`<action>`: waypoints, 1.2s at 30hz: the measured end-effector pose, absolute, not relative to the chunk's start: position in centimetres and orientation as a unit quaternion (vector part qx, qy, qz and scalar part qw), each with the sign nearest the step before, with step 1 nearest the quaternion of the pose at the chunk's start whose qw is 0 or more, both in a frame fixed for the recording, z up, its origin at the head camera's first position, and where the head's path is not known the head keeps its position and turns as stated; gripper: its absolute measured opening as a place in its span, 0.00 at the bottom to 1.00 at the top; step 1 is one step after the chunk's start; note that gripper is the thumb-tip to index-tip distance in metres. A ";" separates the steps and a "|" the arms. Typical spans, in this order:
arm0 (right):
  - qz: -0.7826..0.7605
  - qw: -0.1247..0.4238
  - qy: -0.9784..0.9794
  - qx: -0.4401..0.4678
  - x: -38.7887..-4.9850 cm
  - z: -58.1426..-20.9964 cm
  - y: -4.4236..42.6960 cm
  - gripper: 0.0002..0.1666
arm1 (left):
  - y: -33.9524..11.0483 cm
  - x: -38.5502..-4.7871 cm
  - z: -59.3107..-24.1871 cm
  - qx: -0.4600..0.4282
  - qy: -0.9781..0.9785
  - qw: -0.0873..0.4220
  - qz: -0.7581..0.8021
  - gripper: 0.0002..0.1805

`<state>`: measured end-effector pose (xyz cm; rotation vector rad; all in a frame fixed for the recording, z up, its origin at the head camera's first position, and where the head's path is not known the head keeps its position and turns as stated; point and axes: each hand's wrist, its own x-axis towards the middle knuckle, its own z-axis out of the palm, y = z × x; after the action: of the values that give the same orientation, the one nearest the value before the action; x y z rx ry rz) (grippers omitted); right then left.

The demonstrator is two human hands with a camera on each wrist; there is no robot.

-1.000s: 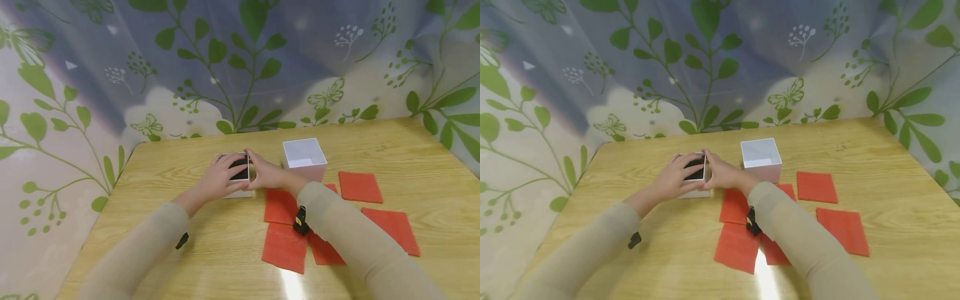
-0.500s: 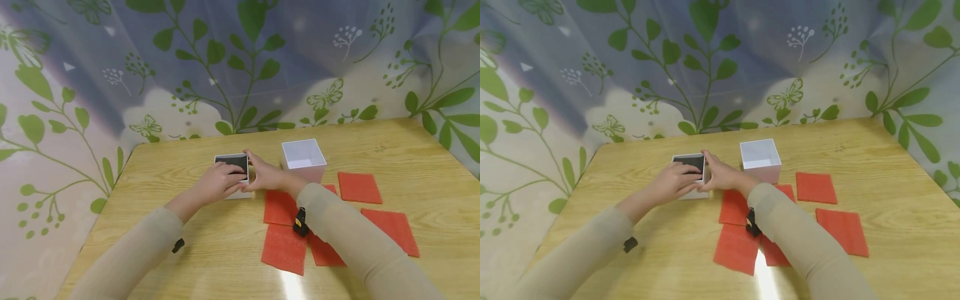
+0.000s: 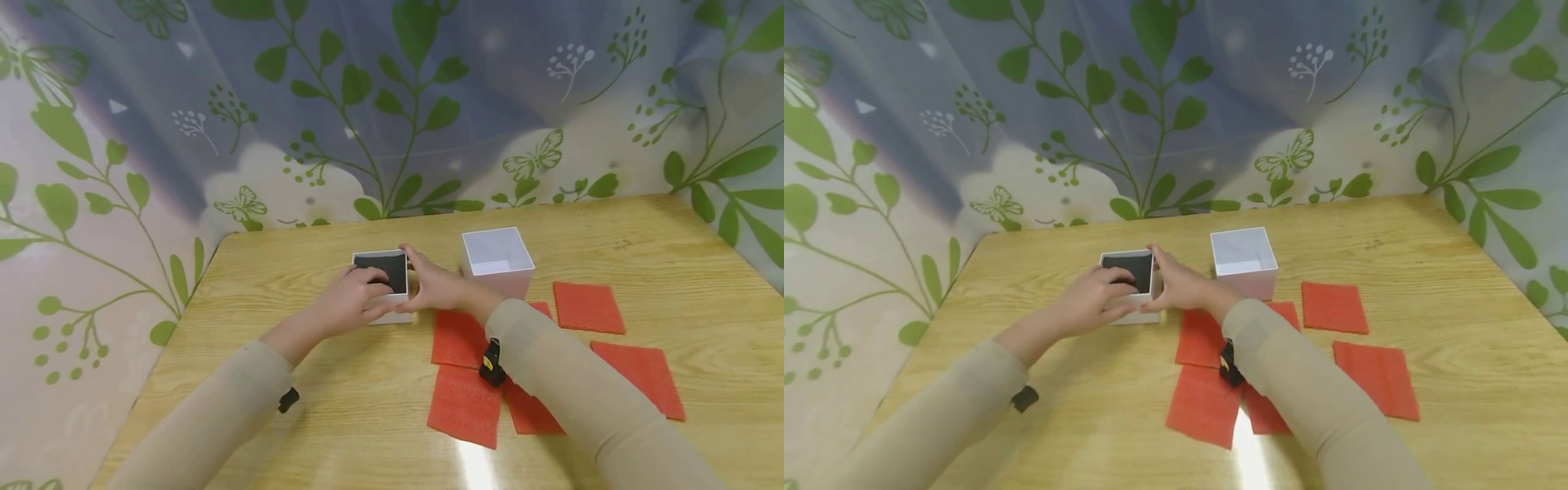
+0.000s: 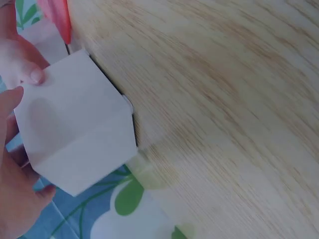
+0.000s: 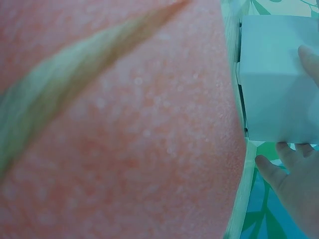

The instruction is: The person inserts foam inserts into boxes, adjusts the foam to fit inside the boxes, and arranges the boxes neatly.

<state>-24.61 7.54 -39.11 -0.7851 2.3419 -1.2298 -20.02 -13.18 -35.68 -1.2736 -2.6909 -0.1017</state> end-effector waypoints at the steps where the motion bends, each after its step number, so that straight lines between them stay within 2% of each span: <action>1: -0.438 0.190 0.834 -0.278 -24.6 -39.1 7.5 0.69 | -13.4 -19.9 -35.6 -0.416 -0.905 0.083 -0.026 0.15; 7: -0.439 0.188 0.835 -0.273 -24.4 -39.1 7.4 0.69 | -14.2 -19.7 -35.0 -0.364 -0.927 0.083 0.021 0.19; 13: -0.438 0.184 0.835 -0.278 -24.5 -39.2 7.3 0.69 | -14.9 -20.1 -34.7 -0.292 -0.948 0.068 0.104 0.39; 16: -0.436 0.183 0.836 -0.280 -24.5 -39.3 7.3 0.69 | -15.0 -20.2 -34.7 -0.283 -0.947 0.064 0.139 0.45; 26: -0.430 0.179 0.839 -0.283 -24.6 -39.2 7.5 0.70 | -14.0 -20.5 -34.3 -0.280 -0.944 0.040 0.169 0.44; 36: -0.429 0.180 0.840 -0.281 -24.5 -39.2 7.5 0.70 | -14.2 -19.9 -34.7 -0.311 -0.925 0.096 0.195 0.40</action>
<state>-24.46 7.49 -39.22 -0.7925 2.3723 -1.2113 -19.95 -14.19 -34.71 -0.9202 -2.7416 0.5792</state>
